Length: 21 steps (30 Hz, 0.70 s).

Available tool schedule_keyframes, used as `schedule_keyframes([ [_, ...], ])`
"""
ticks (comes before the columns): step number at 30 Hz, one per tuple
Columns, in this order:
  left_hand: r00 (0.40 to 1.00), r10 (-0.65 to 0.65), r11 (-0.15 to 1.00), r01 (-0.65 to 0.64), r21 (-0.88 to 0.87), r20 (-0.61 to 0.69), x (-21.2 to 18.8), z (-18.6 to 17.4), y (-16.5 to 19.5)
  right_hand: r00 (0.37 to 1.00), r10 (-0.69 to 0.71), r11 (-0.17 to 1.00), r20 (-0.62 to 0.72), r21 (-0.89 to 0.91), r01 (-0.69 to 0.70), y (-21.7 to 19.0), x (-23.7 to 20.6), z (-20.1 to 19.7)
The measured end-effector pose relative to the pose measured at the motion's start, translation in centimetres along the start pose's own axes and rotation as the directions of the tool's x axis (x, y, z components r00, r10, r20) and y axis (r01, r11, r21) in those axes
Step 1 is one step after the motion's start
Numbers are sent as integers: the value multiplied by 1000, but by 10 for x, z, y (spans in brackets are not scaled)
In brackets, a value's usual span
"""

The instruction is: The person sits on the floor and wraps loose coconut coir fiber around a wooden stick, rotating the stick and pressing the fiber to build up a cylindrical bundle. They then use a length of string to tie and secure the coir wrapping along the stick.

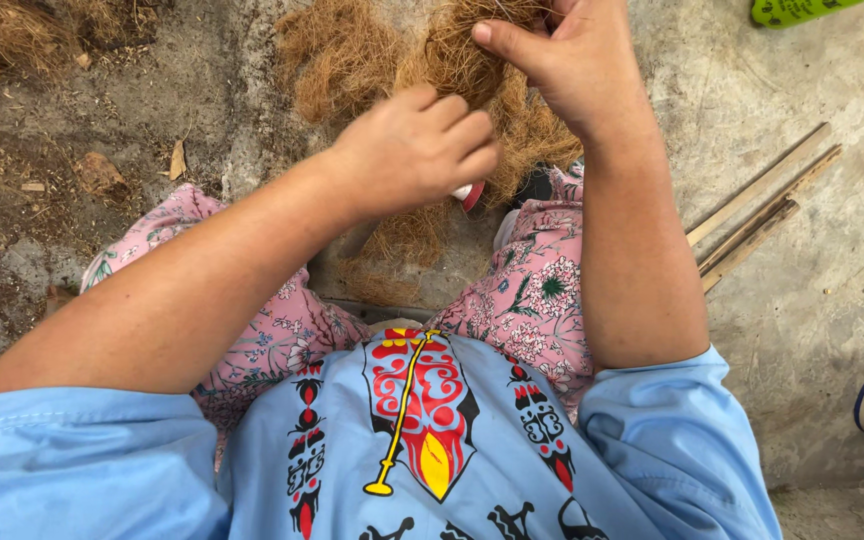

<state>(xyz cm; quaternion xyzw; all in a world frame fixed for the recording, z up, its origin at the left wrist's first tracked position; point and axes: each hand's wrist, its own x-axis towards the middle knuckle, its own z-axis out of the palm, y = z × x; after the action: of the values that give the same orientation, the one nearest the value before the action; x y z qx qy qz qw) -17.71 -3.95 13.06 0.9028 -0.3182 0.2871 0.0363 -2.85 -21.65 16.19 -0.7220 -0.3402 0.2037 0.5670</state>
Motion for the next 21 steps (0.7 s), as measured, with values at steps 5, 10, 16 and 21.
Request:
schedule_keyframes([
  [5, 992, -60, 992, 47, 114, 112, 9, 14, 11, 999, 49, 998, -10, 43, -48, 7, -2, 0],
  [10, 1000, -6, 1000, 7, -18, 24, 7, 1, 4, 999, -46, 998, 17, 32, 46, 7, -2, 0],
  [16, 910, -372, 852, 413, -322, 182, -1, -23, -2, 1000, 3, 999, 25, 36, -4, 3, -6, -2],
  [21, 832, -520, 768, 555, -321, 193, -5, -19, -7, 999, -12, 999, 37, 48, 10, -1, -4, 2],
])
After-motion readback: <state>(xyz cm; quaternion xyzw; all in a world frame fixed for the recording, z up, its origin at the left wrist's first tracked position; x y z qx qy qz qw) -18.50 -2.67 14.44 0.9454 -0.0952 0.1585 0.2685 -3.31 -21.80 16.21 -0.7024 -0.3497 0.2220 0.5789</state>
